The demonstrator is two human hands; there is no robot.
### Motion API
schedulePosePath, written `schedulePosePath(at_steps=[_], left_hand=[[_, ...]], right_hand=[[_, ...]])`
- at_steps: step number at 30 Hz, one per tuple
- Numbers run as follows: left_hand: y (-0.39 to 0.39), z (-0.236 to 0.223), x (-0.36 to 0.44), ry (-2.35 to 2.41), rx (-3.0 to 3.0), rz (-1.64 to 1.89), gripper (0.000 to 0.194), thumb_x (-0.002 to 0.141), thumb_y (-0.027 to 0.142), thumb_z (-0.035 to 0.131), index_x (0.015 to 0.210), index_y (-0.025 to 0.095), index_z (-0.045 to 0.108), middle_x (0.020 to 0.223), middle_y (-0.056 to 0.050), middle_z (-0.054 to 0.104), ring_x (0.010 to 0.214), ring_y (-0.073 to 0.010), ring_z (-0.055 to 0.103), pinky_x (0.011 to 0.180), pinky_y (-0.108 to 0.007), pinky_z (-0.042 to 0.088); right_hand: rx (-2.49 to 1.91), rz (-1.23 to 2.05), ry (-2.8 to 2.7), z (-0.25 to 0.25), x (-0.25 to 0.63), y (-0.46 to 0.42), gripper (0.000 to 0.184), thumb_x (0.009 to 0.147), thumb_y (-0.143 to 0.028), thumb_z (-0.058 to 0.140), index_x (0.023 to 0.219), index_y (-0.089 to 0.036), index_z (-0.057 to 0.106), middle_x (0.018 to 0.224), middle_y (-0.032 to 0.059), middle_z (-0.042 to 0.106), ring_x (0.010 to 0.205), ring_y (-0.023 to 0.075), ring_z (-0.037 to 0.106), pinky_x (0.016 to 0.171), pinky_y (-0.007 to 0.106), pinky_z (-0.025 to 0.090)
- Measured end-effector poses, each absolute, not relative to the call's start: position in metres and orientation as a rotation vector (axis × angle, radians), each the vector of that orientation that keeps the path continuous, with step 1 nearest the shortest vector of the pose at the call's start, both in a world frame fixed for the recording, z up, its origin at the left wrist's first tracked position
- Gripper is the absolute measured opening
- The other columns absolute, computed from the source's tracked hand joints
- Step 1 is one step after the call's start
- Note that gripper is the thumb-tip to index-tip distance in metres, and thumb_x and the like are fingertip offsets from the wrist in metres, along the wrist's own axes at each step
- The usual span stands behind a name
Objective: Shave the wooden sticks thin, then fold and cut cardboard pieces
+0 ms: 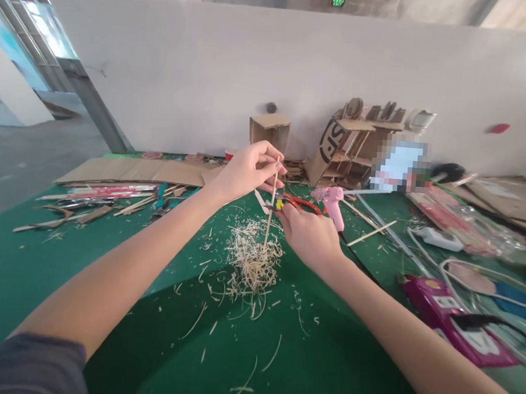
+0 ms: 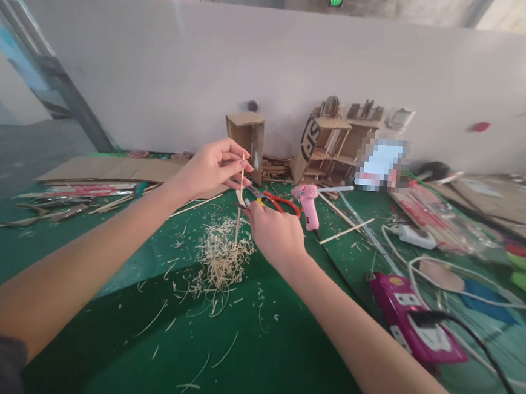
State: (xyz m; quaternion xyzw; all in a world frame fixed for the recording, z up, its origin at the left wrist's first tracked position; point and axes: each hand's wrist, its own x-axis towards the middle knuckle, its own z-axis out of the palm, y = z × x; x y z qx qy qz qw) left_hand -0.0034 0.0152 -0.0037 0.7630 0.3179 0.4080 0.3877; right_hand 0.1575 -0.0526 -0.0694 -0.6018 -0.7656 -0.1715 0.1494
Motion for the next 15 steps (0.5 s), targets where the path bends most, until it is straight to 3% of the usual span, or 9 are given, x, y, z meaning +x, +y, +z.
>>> schedulePosePath(at_steps=[6, 11, 15], left_hand=[[0.0163, -0.0039, -0.0056, 0.805, 1.938, 1.065, 0.009, 0.091, 0.025, 0.049, 0.096, 0.018, 0.046, 0.099, -0.008, 0.066, 0.073, -0.0132, 0.068, 0.063, -0.023, 0.058], [0.0133, 0.0015, -0.0081, 0.813, 1.946, 1.015, 0.01, 0.091, 0.026, 0.049, 0.097, 0.018, 0.047, 0.102, -0.008, 0.066, 0.074, -0.0127, 0.068, 0.067, -0.024, 0.058], [0.0115, 0.002, -0.0056, 0.792, 1.951, 1.009, 0.008, 0.092, 0.023, 0.047, 0.097, 0.017, 0.047, 0.101, -0.009, 0.066, 0.076, -0.0128, 0.068, 0.068, -0.024, 0.058]], right_hand=[[-1.687, -0.428, -2.454, -0.0804, 0.1585, -0.0603, 0.039, 0.097, -0.04, 0.026, 0.089, -0.02, 0.059, 0.061, 0.0034, 0.062, 0.047, 0.012, 0.048, 0.051, 0.028, 0.014], [-1.735, -0.526, -2.223, -0.0725, 0.1614, -0.0526, 0.046, 0.098, -0.042, 0.018, 0.093, -0.019, 0.058, 0.07, 0.0045, 0.066, 0.053, 0.013, 0.052, 0.052, 0.028, 0.014], [-1.745, -0.498, -2.251, -0.0708, 0.162, -0.0515, 0.044, 0.098, -0.041, 0.02, 0.094, -0.018, 0.056, 0.066, 0.004, 0.063, 0.05, 0.0122, 0.05, 0.051, 0.028, 0.013]])
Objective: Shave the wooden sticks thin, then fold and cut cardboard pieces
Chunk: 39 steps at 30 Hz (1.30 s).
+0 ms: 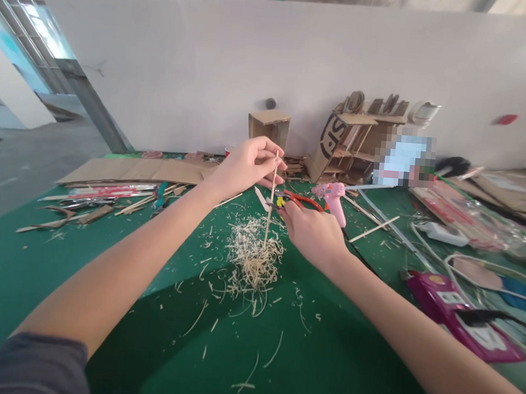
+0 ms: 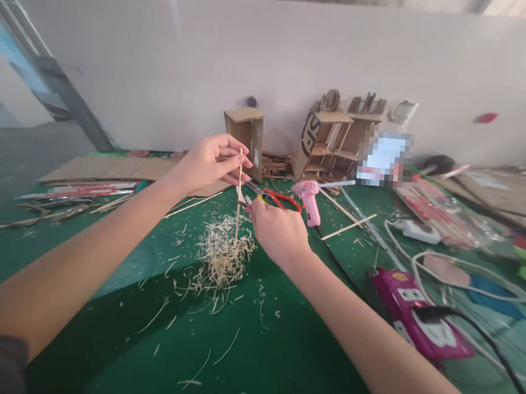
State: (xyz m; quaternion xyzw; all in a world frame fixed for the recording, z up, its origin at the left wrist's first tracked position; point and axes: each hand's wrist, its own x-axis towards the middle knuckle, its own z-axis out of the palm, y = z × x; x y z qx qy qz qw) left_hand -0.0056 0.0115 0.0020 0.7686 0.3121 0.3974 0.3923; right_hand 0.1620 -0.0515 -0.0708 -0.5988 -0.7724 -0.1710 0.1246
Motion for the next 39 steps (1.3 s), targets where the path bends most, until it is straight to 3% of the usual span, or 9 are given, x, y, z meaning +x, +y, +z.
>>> schedulePosePath(at_steps=[15, 21, 28, 39], left_hand=[[0.013, -0.001, -0.009, 0.799, 1.942, 1.051, 0.016, 0.089, 0.027, 0.051, 0.1, 0.016, 0.05, 0.1, -0.01, 0.065, 0.078, -0.0149, 0.069, 0.069, -0.025, 0.059], [0.015, 0.002, -0.011, 0.81, 1.922, 0.993, 0.013, 0.087, 0.023, 0.055, 0.096, 0.015, 0.051, 0.099, -0.01, 0.067, 0.078, -0.0141, 0.069, 0.071, -0.026, 0.058], [0.013, 0.002, -0.009, 0.801, 1.944, 0.837, 0.012, 0.084, 0.018, 0.061, 0.092, 0.011, 0.057, 0.091, -0.011, 0.069, 0.084, -0.0158, 0.069, 0.074, -0.026, 0.058], [0.005, 0.008, -0.008, 0.742, 2.007, 0.783, 0.01, 0.086, 0.019, 0.056, 0.092, 0.011, 0.057, 0.092, -0.011, 0.07, 0.087, -0.0167, 0.069, 0.074, -0.027, 0.058]], right_hand=[[-1.667, -0.358, -2.53, -0.085, 0.161, -0.059, 0.034, 0.097, -0.038, 0.033, 0.091, -0.019, 0.061, 0.062, 0.0041, 0.063, 0.047, 0.012, 0.05, 0.049, 0.027, 0.016], [-1.699, -0.602, -2.255, -0.079, 0.16, -0.048, 0.046, 0.099, -0.041, 0.02, 0.092, -0.019, 0.059, 0.064, 0.0043, 0.064, 0.051, 0.0137, 0.053, 0.049, 0.027, 0.012], [-1.674, -0.57, -2.216, -0.084, 0.161, -0.045, 0.042, 0.098, -0.039, 0.021, 0.09, -0.018, 0.057, 0.066, 0.0038, 0.064, 0.05, 0.0136, 0.051, 0.048, 0.028, 0.011], [-1.603, -0.539, -2.217, -0.081, 0.166, -0.052, 0.044, 0.098, -0.039, 0.021, 0.088, -0.017, 0.058, 0.058, 0.0032, 0.061, 0.047, 0.0123, 0.046, 0.049, 0.028, 0.012]])
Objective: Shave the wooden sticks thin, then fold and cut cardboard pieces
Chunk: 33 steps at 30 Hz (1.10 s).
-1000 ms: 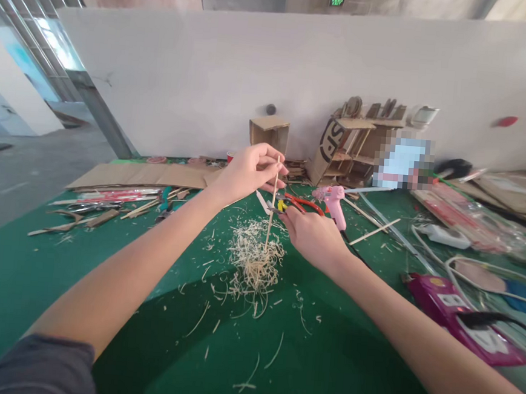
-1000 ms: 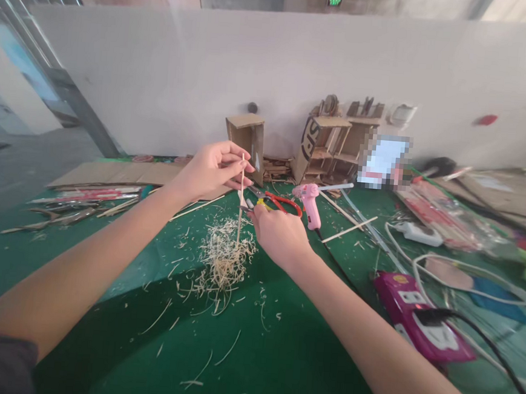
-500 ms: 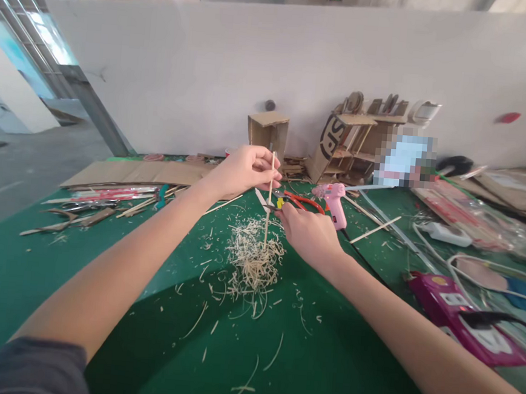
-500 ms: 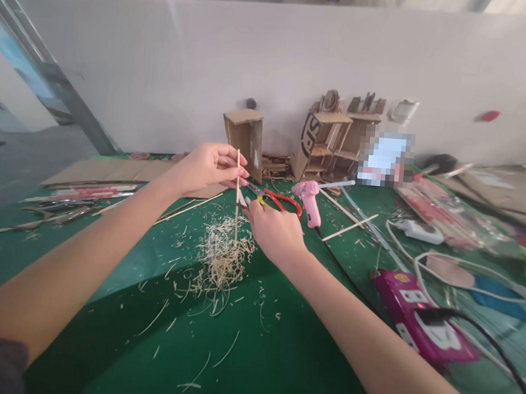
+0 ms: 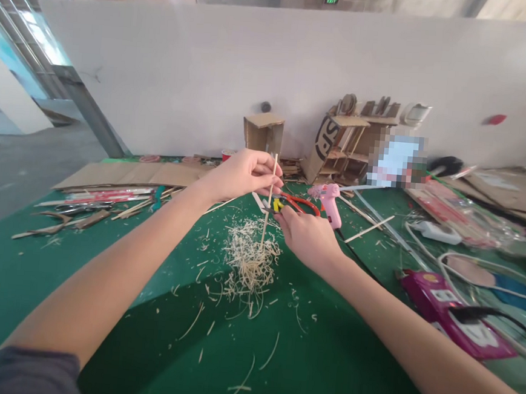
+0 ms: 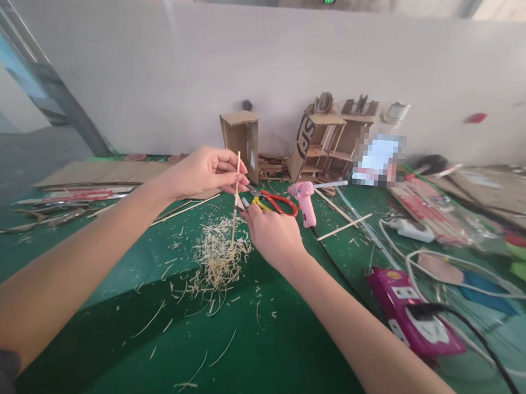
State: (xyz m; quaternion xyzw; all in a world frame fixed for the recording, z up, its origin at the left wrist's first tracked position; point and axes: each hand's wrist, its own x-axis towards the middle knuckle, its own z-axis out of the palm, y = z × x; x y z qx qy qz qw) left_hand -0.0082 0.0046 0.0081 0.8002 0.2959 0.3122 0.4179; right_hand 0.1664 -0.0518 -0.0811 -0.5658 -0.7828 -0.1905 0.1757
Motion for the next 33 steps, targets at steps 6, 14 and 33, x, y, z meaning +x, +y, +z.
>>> schedulePosePath(at_steps=[6, 14, 33], left_hand=[[0.004, 0.009, -0.008, 0.751, 2.014, 0.79, 0.008, 0.086, 0.017, 0.056, 0.091, 0.011, 0.058, 0.09, -0.01, 0.07, 0.085, -0.0161, 0.069, 0.074, -0.026, 0.058], [0.008, 0.002, -0.006, 0.746, 1.983, 0.822, 0.009, 0.087, 0.018, 0.055, 0.092, 0.011, 0.057, 0.09, -0.01, 0.07, 0.085, -0.0164, 0.069, 0.074, -0.028, 0.059], [0.009, 0.002, -0.006, 0.78, 1.984, 0.832, 0.011, 0.085, 0.022, 0.057, 0.091, 0.012, 0.058, 0.092, -0.012, 0.07, 0.086, -0.0169, 0.068, 0.077, -0.03, 0.058]], right_hand=[[-1.673, -0.612, -2.224, -0.081, 0.162, -0.054, 0.048, 0.098, -0.04, 0.018, 0.088, -0.017, 0.059, 0.058, 0.0052, 0.061, 0.048, 0.0133, 0.047, 0.05, 0.028, 0.012], [-1.713, -0.405, -2.311, -0.082, 0.162, -0.059, 0.041, 0.098, -0.037, 0.023, 0.089, -0.015, 0.057, 0.062, 0.0065, 0.062, 0.047, 0.0121, 0.048, 0.048, 0.027, 0.013], [-1.762, -0.465, -2.337, -0.086, 0.159, -0.06, 0.041, 0.099, -0.038, 0.022, 0.092, -0.018, 0.057, 0.062, 0.0048, 0.063, 0.049, 0.0147, 0.055, 0.048, 0.027, 0.013]])
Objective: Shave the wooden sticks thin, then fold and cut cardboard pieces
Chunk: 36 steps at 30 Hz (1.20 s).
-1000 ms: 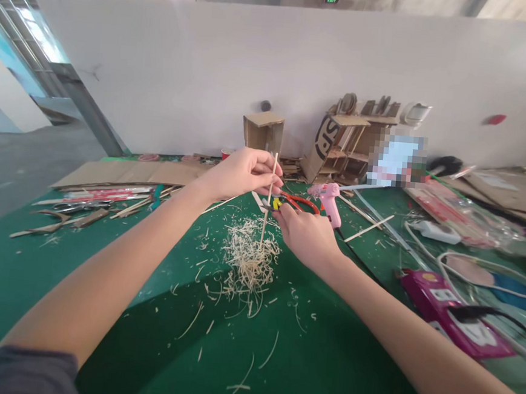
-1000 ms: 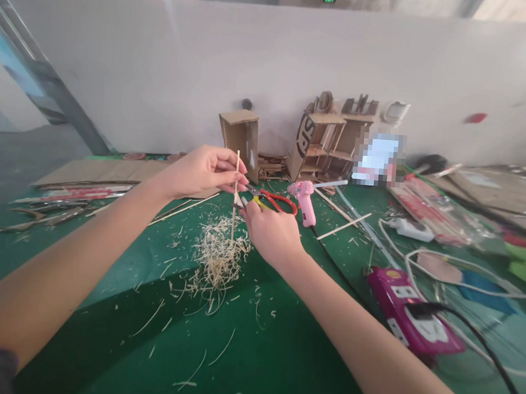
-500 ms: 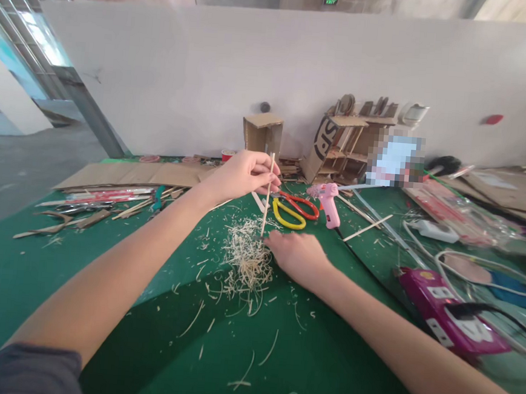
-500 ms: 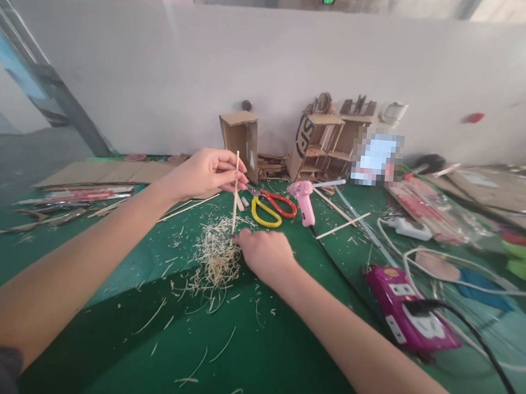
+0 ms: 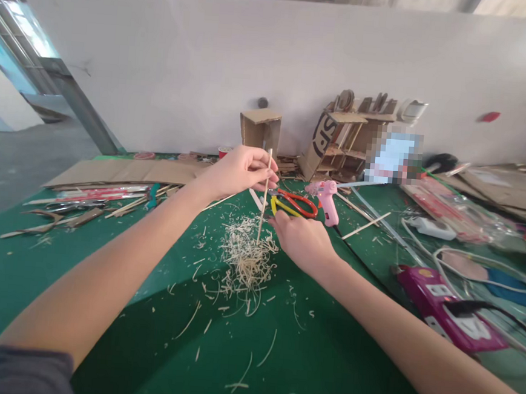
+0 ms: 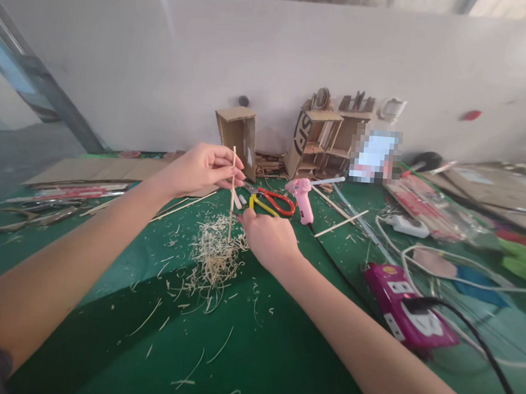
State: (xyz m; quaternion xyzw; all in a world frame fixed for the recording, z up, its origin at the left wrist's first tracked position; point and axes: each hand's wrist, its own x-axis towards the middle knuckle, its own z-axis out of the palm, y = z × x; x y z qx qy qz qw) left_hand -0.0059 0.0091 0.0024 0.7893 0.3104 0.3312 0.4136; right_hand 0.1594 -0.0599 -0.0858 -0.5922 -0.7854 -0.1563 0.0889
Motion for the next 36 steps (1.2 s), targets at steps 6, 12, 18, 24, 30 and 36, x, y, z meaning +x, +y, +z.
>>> schedulePosePath(at_steps=[6, 12, 18, 24, 30, 36], left_hand=[[0.01, 0.002, -0.007, 0.807, 2.003, 0.848, 0.014, 0.087, 0.024, 0.056, 0.091, 0.012, 0.059, 0.092, -0.013, 0.07, 0.086, -0.0176, 0.069, 0.077, -0.031, 0.059], [0.008, 0.001, -0.007, 0.822, 1.987, 0.867, 0.013, 0.086, 0.025, 0.057, 0.09, 0.013, 0.059, 0.089, -0.012, 0.07, 0.086, -0.018, 0.069, 0.078, -0.031, 0.058], [0.008, 0.0, -0.007, 0.83, 1.989, 0.864, 0.013, 0.085, 0.026, 0.058, 0.09, 0.014, 0.059, 0.091, -0.011, 0.07, 0.088, -0.0177, 0.068, 0.079, -0.031, 0.058], [0.008, 0.002, -0.008, 0.803, 1.988, 0.865, 0.012, 0.085, 0.026, 0.059, 0.089, 0.015, 0.059, 0.089, -0.01, 0.07, 0.089, -0.018, 0.068, 0.079, -0.031, 0.058], [0.006, 0.006, -0.008, 0.813, 2.002, 0.841, 0.011, 0.086, 0.023, 0.056, 0.09, 0.012, 0.058, 0.092, -0.012, 0.07, 0.085, -0.017, 0.068, 0.076, -0.031, 0.058], [0.006, 0.006, -0.008, 0.853, 1.995, 0.858, 0.008, 0.085, 0.019, 0.056, 0.088, 0.012, 0.058, 0.089, -0.011, 0.069, 0.083, -0.0163, 0.068, 0.075, -0.03, 0.057]], right_hand=[[-1.787, -0.337, -2.387, -0.084, 0.157, -0.063, 0.036, 0.098, -0.037, 0.027, 0.092, -0.017, 0.056, 0.064, 0.0053, 0.064, 0.051, 0.0157, 0.057, 0.048, 0.027, 0.017], [-1.789, -0.242, -2.388, -0.076, 0.158, -0.064, 0.036, 0.098, -0.037, 0.029, 0.093, -0.017, 0.058, 0.066, 0.0062, 0.065, 0.054, 0.0164, 0.058, 0.048, 0.027, 0.02], [-1.732, -0.185, -2.546, -0.087, 0.153, -0.07, 0.039, 0.098, -0.037, 0.029, 0.092, -0.017, 0.062, 0.069, 0.0071, 0.066, 0.057, 0.0181, 0.061, 0.049, 0.027, 0.027], [-1.746, -0.206, -2.455, -0.091, 0.153, -0.069, 0.04, 0.097, -0.04, 0.028, 0.089, -0.02, 0.061, 0.071, 0.0046, 0.067, 0.06, 0.0181, 0.061, 0.049, 0.027, 0.024], [-1.793, -0.366, -2.312, -0.081, 0.154, -0.062, 0.043, 0.098, -0.04, 0.023, 0.091, -0.018, 0.06, 0.065, 0.005, 0.065, 0.054, 0.0159, 0.056, 0.048, 0.027, 0.018], [-1.764, -0.304, -2.496, -0.099, 0.149, -0.065, 0.036, 0.096, -0.039, 0.032, 0.09, -0.02, 0.062, 0.062, 0.0048, 0.065, 0.052, 0.0158, 0.057, 0.05, 0.026, 0.02]])
